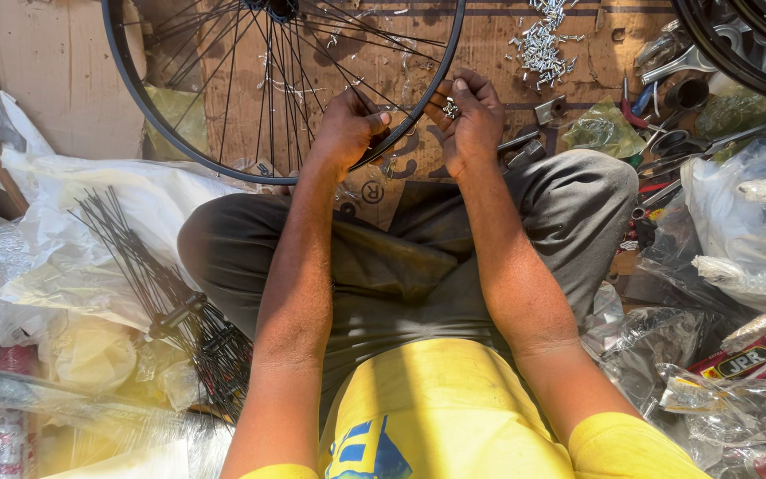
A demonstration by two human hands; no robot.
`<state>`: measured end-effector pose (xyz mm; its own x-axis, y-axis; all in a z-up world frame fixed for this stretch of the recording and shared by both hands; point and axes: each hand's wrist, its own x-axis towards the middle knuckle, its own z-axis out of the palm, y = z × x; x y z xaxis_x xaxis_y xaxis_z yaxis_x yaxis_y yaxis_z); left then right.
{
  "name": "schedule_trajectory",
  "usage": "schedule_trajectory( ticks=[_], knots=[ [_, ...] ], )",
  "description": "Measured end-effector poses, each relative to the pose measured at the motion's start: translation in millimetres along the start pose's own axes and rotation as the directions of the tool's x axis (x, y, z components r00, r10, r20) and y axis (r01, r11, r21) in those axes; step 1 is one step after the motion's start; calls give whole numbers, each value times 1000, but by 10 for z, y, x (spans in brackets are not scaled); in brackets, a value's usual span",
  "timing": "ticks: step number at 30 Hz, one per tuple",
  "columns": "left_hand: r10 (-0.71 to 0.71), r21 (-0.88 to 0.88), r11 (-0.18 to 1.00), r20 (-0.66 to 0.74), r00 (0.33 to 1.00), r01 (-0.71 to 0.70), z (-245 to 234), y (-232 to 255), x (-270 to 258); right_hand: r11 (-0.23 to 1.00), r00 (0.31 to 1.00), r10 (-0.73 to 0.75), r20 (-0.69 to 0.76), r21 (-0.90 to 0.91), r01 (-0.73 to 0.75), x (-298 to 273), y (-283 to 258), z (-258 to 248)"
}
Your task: The person sits on the floor and repairs a bicycle wheel by hand. They insert spokes into the rim and hub, then tighten the nipples to secure the spokes. The person occasionally rotates the wheel to access different sections.
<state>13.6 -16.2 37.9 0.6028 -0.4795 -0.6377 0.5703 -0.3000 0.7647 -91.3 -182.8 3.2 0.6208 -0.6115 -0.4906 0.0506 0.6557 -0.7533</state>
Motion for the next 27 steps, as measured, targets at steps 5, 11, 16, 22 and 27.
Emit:
schedule_trajectory(
  ticks=[5, 11, 16, 22, 27],
  knots=[
    [88, 43, 995, -28, 996, -87, 40, -162, 55, 1000, 1000, -28, -14, 10, 28, 21, 42, -10],
    [147, 51, 988, -69, 987, -144, -9, -328, 123, 1000, 999, -19, -26, 8, 19, 31, 32, 1],
    [156, 311, 945, -139, 978, -106, -47, -382, 137, 1000, 999, 16, -48, 7, -16, 31, 35, -11],
    [152, 304, 946, -116, 981, -111, 10, -251, 90, 999, 999, -39, -27, 18, 40, 24, 23, 27],
    [-22, 127, 992, -18, 1000, 24, 57, -62, -62, 999, 999, -28, -37, 39, 29, 10, -34, 36]
  ],
)
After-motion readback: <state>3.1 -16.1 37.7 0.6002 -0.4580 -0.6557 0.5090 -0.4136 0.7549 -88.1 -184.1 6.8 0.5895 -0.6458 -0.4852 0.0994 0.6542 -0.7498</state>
